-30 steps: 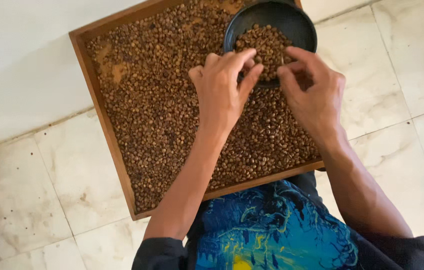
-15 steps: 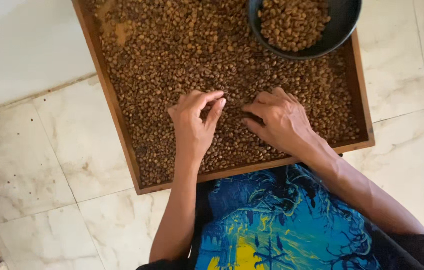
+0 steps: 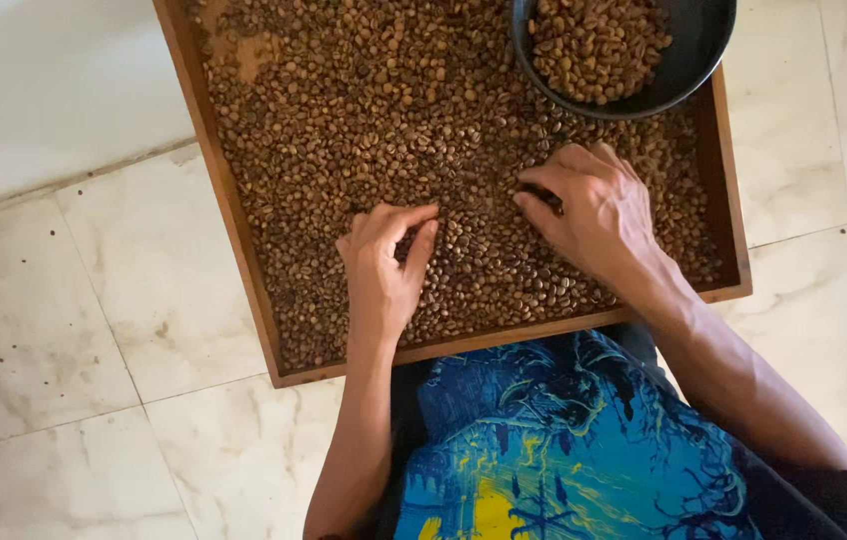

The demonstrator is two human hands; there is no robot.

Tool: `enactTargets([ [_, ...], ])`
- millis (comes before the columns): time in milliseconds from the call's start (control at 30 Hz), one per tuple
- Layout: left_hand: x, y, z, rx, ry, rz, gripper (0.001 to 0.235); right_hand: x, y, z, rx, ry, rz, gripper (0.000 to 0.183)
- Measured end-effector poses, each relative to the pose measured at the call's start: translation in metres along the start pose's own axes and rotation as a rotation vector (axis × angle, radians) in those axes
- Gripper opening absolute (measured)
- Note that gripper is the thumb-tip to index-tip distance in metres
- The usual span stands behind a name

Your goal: The person sorts small brown nuts on a wooden tray by hand, picking them up and placing them into a black bowl. The person repeatedly spreads the nuts across the tray to continue the sorting process.

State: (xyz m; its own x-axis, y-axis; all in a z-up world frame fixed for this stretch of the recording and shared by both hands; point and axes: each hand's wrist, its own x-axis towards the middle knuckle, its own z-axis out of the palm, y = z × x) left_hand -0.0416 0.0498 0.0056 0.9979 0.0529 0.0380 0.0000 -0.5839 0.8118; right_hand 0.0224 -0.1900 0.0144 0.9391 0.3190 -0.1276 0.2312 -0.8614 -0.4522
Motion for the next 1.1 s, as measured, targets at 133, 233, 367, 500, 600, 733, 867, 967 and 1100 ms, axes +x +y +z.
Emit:
enactTargets([
  [133,-0.002,-0.007,0.004,0.030,-0.006,0.003,0.014,0.000,0.014,0.020,0.024,0.063,-0.075,0.018],
  [233,-0.002,-0.010,0.006,0.100,-0.050,0.010,0.014,-0.004,0.008,0.021,0.088,0.105,-0.149,0.015],
  [367,0.002,-0.001,0.009,0.186,-0.084,0.036,0.018,-0.012,-0.008,0.029,0.353,0.091,-0.109,0.009],
  [500,0.004,0.003,0.011,0.222,-0.072,0.051,0.018,-0.016,-0.017,0.030,0.495,0.086,-0.100,0.011],
  [600,0.005,0.006,0.009,0.291,-0.079,0.075,0.015,-0.017,-0.021,0.026,0.505,0.107,-0.127,0.013],
  [733,0.009,0.010,0.011,0.296,-0.080,0.063,0.015,-0.020,-0.020,0.014,0.527,0.125,-0.113,0.015],
  [867,0.041,0.049,0.013,0.168,-0.053,0.152,0.020,-0.014,-0.009,-0.020,0.489,0.280,-0.088,0.011],
  [967,0.074,0.076,0.024,0.084,0.011,0.292,0.023,0.000,0.009,-0.040,0.406,0.470,-0.127,0.013],
  [1100,0.099,0.079,0.030,0.241,0.167,0.401,0.035,0.000,-0.004,-0.059,0.408,0.531,-0.098,0.026],
])
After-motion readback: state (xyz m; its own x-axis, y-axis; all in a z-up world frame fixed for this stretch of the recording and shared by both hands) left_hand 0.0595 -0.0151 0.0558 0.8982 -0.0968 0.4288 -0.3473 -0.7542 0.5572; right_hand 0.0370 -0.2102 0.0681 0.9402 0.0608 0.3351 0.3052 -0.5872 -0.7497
